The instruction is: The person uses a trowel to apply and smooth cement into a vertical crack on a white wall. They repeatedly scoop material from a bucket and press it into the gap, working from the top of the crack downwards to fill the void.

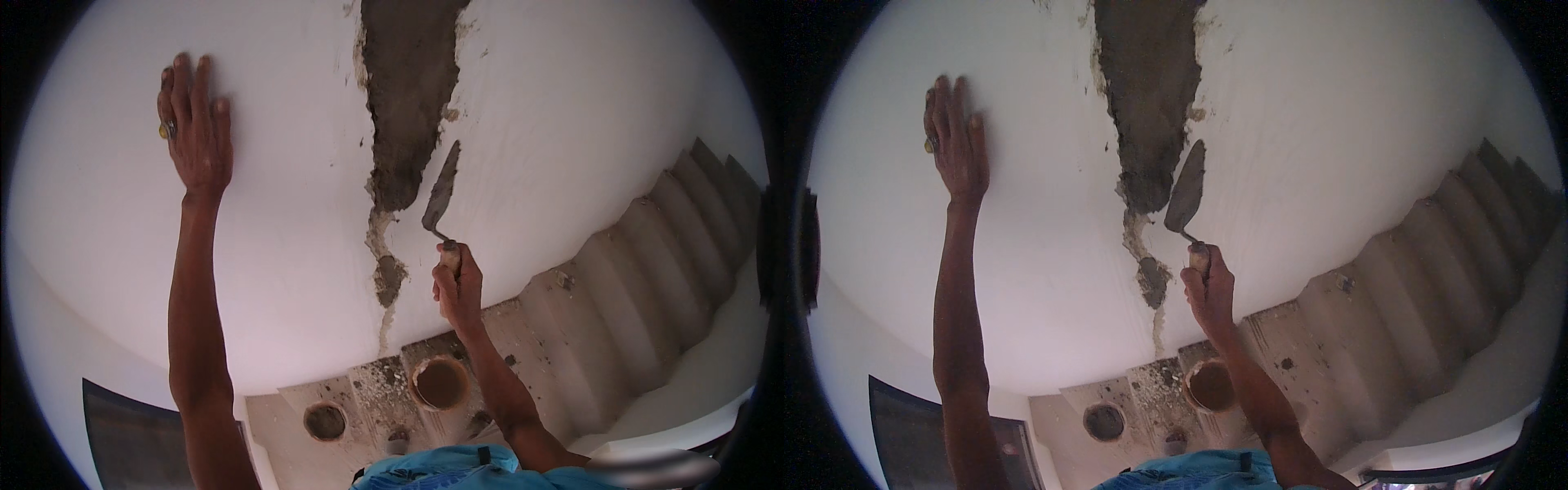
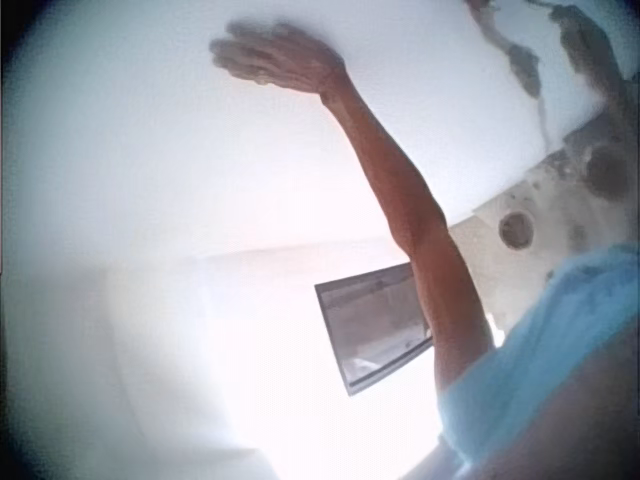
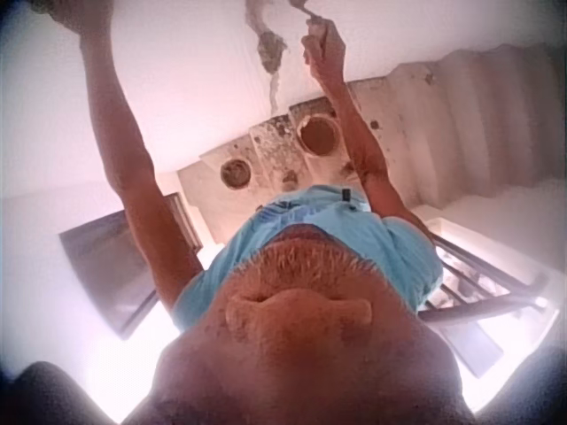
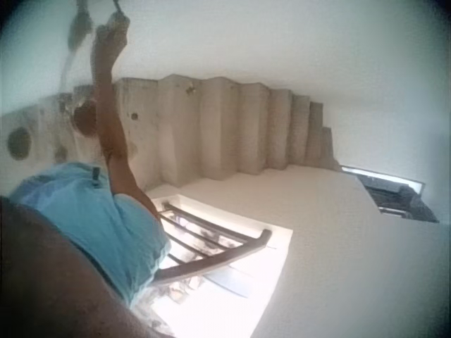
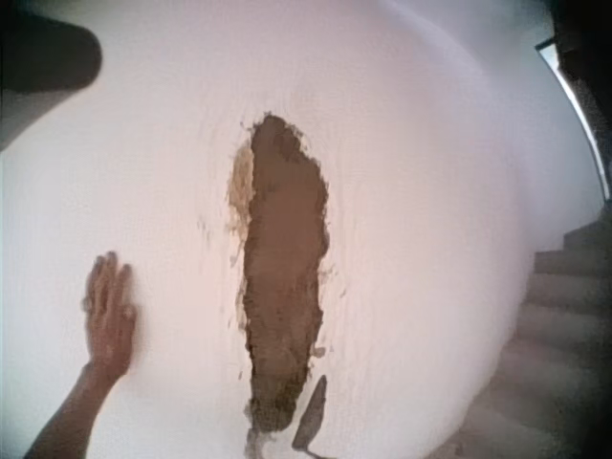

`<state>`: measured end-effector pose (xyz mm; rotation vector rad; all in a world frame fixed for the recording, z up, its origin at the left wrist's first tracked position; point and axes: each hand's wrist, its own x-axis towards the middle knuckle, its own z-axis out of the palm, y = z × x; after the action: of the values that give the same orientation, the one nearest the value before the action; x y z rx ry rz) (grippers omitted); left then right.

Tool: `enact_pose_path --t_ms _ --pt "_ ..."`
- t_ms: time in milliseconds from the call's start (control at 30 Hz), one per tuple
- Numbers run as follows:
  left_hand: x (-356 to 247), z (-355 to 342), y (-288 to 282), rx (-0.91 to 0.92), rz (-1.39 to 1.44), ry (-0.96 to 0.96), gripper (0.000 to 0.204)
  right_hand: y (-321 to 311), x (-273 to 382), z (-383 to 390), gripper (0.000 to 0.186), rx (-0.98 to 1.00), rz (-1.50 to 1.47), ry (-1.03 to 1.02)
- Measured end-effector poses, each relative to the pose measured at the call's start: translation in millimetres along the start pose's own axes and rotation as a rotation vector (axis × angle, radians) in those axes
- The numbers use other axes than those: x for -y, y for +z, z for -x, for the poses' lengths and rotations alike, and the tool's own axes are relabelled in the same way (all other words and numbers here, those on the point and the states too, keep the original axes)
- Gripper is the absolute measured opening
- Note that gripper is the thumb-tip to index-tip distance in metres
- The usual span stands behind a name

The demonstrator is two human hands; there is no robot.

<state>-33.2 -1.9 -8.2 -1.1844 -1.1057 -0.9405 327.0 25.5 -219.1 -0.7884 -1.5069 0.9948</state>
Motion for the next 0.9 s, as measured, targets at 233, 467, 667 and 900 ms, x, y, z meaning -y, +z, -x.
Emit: enact_pose_path --t_ms 233,467,667,900 --pt "18.3 -1.5 -20.0 0.169 -0.117 0.122 0.06 5.6 26.2 -39.6 0.029 -0.156 0.329 -0.321" --pt "18.5 2.1 -21.9 0.173 -0.08 0.082 0.064 -21.2 61.0 -81.8 0.02 -0.208 0.436 -0.378" --pt "19.6 4.6 -20.7 0.149 -0.068 0.091 0.062 -31.1 71.9 -107.0 0.017 -0.164 0.611 -0.357" --pt "19.6 4.3 -24.6 0.139 -0.092 0.111 0.063 -20.0 51.9 -112.1 0.013 -0.073 0.525 -0.226"
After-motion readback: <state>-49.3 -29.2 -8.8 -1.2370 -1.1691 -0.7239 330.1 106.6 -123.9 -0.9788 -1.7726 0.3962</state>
